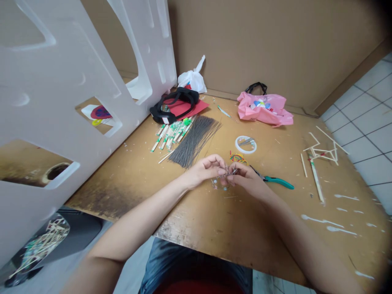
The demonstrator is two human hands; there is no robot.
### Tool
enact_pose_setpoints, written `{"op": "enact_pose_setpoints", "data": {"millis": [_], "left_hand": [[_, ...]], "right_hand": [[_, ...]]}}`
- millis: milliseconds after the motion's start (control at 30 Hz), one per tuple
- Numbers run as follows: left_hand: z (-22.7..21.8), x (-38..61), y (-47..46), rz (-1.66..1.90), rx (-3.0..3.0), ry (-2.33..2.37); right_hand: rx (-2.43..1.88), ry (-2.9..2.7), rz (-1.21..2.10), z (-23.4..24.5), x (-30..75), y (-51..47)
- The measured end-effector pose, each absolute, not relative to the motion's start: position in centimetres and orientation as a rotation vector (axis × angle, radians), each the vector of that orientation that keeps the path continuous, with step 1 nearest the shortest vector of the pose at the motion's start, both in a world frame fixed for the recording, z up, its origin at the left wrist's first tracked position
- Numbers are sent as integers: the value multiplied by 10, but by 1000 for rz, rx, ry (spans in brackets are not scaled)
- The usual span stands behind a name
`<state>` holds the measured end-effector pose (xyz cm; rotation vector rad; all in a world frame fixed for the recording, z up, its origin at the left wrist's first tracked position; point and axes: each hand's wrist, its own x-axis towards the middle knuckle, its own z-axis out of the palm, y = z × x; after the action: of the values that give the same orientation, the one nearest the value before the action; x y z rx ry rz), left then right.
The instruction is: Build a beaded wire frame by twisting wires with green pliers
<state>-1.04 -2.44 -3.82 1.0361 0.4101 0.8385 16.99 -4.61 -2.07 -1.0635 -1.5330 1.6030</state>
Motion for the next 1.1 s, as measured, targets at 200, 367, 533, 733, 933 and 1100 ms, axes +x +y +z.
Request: {"op": "enact_pose_setpoints", "data": {"millis": [200, 367, 533, 733, 933, 1100], "left_hand": [[-40, -8, -26, 876, 987, 449], [-42, -2, -28, 933, 966, 479], [-39, -1, -28, 975, 877, 513], [-36, -2, -29, 959, 788, 486], [-32, -2, -33, 954, 904, 570], [-31, -3, -34, 896, 909, 561]], "right_hand": [[-1052, -1525, 1617, -26, 169, -45], [-1066, -1529, 1617, -27, 169, -45], [-1063, -1576, 1617, -25, 167, -46], [-1018, -1582, 1632, -30, 167, -46], [-1083, -1597, 1655, -28, 171, -52], [-1117, -1590, 1644, -27, 172, -56]]}}
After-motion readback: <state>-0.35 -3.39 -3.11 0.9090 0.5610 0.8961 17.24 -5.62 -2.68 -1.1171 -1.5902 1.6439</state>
